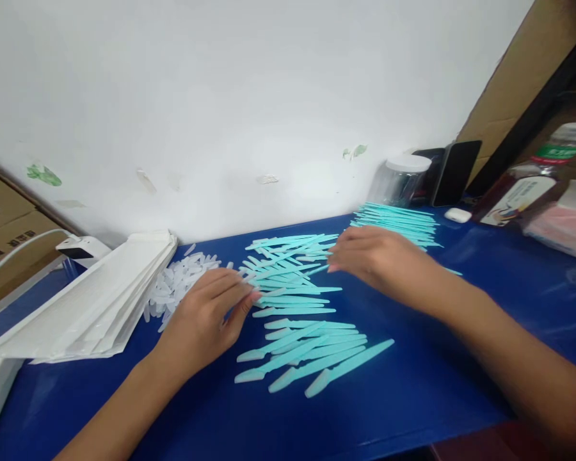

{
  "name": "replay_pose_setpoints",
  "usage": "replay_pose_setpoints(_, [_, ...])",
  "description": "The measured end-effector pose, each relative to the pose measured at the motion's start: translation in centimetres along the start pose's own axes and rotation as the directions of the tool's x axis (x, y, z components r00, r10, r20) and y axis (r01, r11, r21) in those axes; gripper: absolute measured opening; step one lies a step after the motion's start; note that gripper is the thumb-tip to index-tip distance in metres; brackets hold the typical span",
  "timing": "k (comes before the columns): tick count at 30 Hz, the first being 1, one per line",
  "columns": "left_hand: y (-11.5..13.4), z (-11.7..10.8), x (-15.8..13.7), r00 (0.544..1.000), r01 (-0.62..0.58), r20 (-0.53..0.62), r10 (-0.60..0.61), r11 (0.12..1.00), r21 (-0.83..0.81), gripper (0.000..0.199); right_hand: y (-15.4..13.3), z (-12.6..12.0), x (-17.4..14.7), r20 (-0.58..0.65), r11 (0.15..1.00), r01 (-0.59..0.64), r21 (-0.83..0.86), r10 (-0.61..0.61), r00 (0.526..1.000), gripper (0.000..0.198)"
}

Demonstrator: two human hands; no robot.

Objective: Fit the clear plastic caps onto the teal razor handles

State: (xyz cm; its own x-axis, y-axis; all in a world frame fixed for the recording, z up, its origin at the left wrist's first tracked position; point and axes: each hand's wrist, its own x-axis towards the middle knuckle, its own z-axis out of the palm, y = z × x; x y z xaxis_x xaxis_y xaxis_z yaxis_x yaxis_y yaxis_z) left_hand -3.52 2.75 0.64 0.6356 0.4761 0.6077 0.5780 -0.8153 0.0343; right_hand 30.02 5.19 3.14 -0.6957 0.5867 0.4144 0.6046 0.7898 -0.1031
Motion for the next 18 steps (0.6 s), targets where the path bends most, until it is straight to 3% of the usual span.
replay_pose_setpoints(3, [-0.7,-0.2,0.0,1.0,0.022,-0.006,-0.022,0.999,0.039,0.004,3.3,-2.2,-1.3,0.033,0.96,-0.25,-0.128,0.256,0.966,0.023])
replay_pose_setpoints(5, [-0.4,0.0,-0.2,0.999,0.032,0.029,-0.033,0.999,0.03,0.005,5.4,-3.4,-2.3,0.003,0.836,-0.487,-0.253,0.504,0.864,0.019])
replay_pose_setpoints(7, [0.3,0.3,-0.3,0.996,0.04,0.085,-0.04,0.999,0.007,0.011,7.0,-4.1,-3.1,-0.016,0.707,-0.63,-0.32,0.661,0.75,0.02])
replay_pose_setpoints(9, [1.0,0.5,-0.3,0.99,0.05,0.133,-0.049,0.999,-0.004,0.021,8.0,-4.3,-3.5,0.015,0.642,-0.684,-0.347,0.733,0.68,0.02])
replay_pose_setpoints(12, [1.4,0.3,-0.3,0.987,0.058,0.148,-0.06,0.998,0.022,0.033,8.3,-3.8,-3.3,0.06,0.602,-0.698,-0.388,0.772,0.632,0.017])
replay_pose_setpoints(15, [1.1,0.1,-0.2,0.988,0.065,0.136,-0.075,0.995,0.079,0.043,8.1,-3.0,-3.1,0.053,0.569,-0.7,-0.432,0.79,0.61,0.014])
replay_pose_setpoints(18, [0.7,-0.1,-0.2,0.986,0.07,0.141,-0.091,0.986,0.149,0.048,8.3,-2.4,-3.3,0.078,0.599,-0.673,-0.433,0.769,0.634,0.013])
